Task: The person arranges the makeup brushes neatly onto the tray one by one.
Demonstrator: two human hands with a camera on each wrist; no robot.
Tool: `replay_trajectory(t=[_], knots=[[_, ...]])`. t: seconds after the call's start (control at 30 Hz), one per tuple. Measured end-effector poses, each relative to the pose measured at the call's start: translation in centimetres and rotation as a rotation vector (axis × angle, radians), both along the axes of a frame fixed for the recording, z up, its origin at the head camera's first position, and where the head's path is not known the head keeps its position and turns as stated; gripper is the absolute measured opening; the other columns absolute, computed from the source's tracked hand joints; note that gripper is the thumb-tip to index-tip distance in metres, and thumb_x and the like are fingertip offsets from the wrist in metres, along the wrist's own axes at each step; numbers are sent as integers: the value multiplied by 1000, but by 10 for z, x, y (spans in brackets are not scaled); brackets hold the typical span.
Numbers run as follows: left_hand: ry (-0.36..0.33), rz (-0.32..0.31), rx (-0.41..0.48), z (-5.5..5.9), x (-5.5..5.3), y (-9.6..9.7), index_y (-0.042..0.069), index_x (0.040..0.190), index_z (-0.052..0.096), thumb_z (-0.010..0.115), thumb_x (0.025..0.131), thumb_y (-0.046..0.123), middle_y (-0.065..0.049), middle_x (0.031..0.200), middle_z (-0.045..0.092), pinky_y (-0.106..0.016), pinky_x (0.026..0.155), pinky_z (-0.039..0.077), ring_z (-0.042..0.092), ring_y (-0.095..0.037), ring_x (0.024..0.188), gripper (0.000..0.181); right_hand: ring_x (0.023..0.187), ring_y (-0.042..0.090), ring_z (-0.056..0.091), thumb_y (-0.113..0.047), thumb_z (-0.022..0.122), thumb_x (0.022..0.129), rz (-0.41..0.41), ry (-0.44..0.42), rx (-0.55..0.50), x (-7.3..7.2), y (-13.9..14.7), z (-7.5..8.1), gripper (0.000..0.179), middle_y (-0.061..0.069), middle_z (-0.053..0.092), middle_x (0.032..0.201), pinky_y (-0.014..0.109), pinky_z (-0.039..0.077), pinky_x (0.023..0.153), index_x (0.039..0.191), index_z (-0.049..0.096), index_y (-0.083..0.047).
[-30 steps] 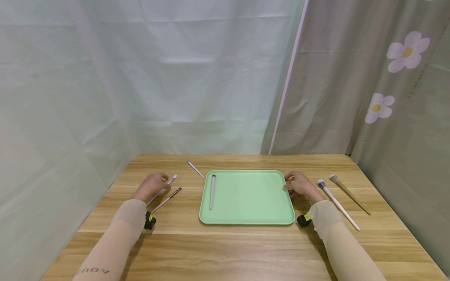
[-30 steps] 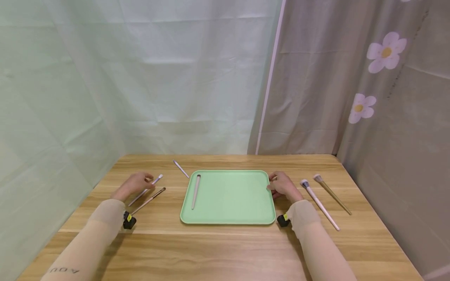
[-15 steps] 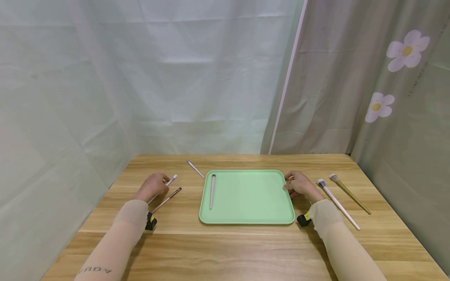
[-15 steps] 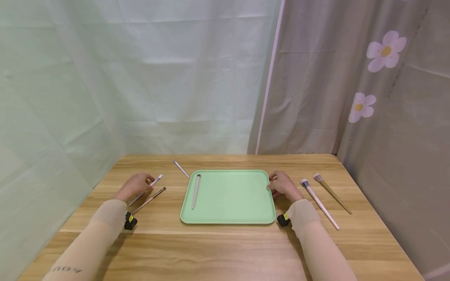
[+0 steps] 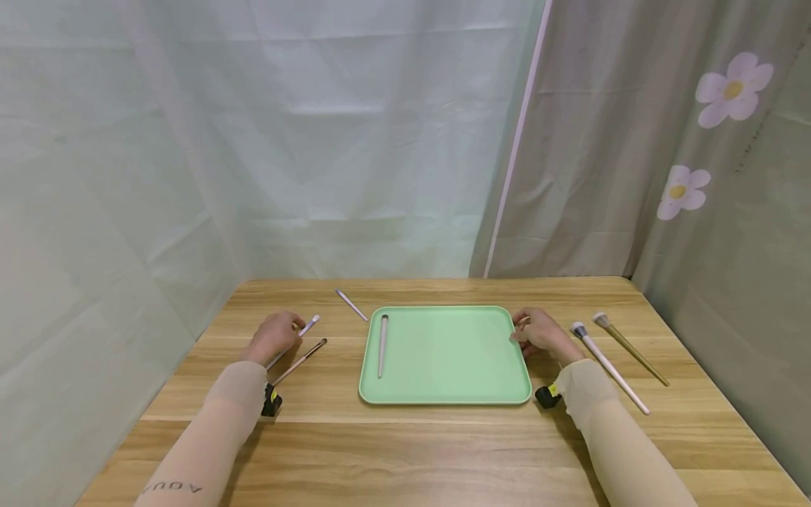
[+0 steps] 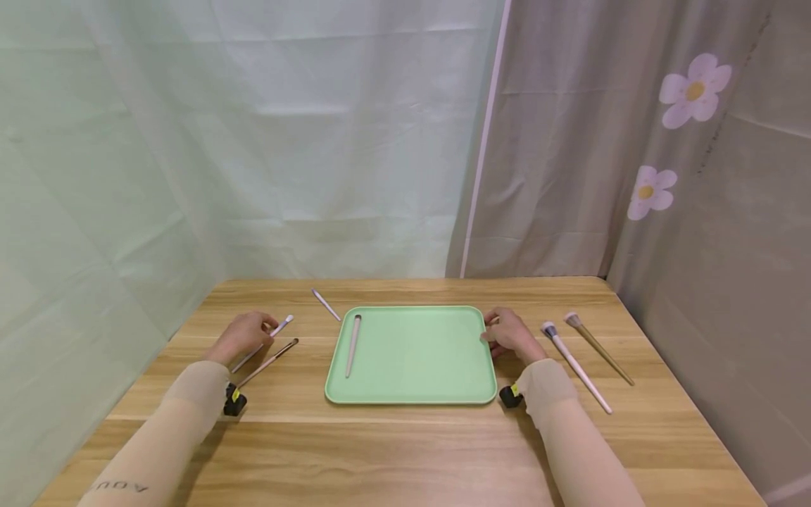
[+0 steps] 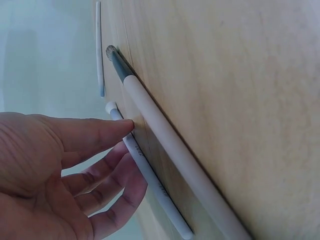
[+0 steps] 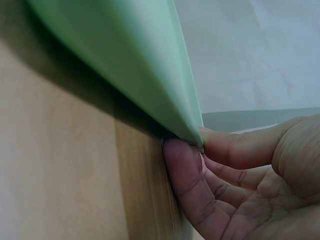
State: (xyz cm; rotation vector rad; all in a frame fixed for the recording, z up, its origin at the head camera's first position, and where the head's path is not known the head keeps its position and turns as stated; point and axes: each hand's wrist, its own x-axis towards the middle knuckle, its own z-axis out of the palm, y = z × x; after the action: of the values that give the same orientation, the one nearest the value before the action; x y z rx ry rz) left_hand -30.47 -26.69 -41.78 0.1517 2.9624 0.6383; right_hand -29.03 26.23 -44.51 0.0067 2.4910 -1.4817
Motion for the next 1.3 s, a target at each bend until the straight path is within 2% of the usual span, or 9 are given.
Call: replay_trajectory(t=[0.53,0.73,0.93,1.2,1.3], knots=[[27,27,8,-3,1,-1,-8,123,68,62,92,-5,-25,109,69,-50,79,56,63,-35,93,32,74,25,62,3,65,98,1,-8,-4,-1,0,0,41,19,57,97,38,62,61,133,47,13],[49,25,-1,-7,-1,-2,-7,121,69,64,92,-5,-25,108,69,-51,79,56,64,-36,94,30,73,24,61,4,65,97,-1,0,-2,-1,1,-1,40,18,56,96,37,61,59,132,47,13],[44,31,9,-6,0,-2,-8,121,69,63,91,-5,-25,109,69,-50,78,56,64,-36,94,31,73,24,62,5,65,97,-2,2,-11,-2,0,-1,39,19,56,98,38,62,60,132,48,13],[23,39,85,-3,0,-5,-10,126,66,58,88,-6,-23,105,70,-46,73,57,64,-34,89,39,74,25,61,4,65,97,-3,0,0,-2,0,-1,39,19,56,98,38,62,61,132,48,13],[23,33,111,0,-1,-6,-10,128,65,57,91,-4,-24,108,69,-46,75,57,64,-34,91,38,74,24,61,4,65,97,-6,2,4,-1,0,-1,39,19,56,99,38,62,61,132,48,13]])
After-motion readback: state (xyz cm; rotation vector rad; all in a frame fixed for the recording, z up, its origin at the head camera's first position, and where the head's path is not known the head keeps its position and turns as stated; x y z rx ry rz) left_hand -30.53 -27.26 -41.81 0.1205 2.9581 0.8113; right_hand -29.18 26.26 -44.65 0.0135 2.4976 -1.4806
